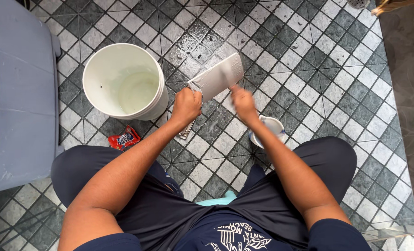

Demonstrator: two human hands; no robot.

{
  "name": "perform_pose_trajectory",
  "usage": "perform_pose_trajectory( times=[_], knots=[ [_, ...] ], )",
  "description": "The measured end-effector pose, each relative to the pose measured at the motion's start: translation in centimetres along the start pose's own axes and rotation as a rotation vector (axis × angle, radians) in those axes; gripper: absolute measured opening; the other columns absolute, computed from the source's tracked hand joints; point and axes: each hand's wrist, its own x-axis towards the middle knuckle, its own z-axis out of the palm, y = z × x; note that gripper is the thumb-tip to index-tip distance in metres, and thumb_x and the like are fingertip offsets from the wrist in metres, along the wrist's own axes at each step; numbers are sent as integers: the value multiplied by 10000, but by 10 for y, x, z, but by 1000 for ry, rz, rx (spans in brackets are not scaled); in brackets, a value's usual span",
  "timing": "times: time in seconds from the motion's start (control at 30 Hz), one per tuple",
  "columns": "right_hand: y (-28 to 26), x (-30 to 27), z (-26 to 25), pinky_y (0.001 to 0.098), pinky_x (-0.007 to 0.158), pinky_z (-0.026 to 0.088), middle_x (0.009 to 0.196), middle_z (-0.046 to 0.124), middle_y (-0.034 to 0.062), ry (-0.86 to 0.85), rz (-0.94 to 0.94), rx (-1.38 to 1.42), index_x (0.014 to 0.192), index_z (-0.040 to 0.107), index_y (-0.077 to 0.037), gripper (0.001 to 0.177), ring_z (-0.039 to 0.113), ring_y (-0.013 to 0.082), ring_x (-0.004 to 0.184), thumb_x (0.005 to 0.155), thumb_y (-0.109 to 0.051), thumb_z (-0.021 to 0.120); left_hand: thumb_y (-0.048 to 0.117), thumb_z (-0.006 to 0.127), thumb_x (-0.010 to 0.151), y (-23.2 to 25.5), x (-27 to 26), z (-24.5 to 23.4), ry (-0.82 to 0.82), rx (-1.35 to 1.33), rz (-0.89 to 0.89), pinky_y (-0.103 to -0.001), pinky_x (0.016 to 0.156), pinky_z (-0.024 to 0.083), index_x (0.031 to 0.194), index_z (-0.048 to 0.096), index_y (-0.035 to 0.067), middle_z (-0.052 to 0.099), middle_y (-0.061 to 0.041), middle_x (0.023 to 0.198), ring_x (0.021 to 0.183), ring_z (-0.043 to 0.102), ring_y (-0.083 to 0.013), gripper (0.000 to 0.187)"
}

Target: The person sits on a small stool and scrubs a white plastic paint tray with a toothbrush. They repeatedly dip the brush into a small cup of water and scrub the tray's surface and grooves. The person then pours water from the cup onto the tray to rinse it and continues scrubbing.

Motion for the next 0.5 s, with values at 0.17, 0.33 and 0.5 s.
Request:
perform_pose_trajectory(
  times=[0.17,0.33,0.5],
  knots=[
    [-5,-22,22,304,471,288,555,403,-51,-91,-40,-90,658,471,-109,561,365,91,511,1108,-435,398,212,451,929,0,1,0,-30,22,-34,-427,602,597,587,602,-65,619,-187,495,497,717,-294,465],
    [3,5,-8,331,469,275,531,405,-45,56,55,-32,643,463,-93,592,348,106,488,1129,-421,379,207,430,937,3,1,-2,-38,52,-15,-423,604,601,582,606,-61,620,-181,492,497,717,-291,478],
    [-9,-26,29,324,465,279,553,395,-48,-101,-23,-74,678,471,-114,541,354,88,501,1125,-409,393,200,468,945,3,-1,0,16,111,72,-456,565,570,608,610,-68,619,-192,524,508,701,-308,453]
  ],
)
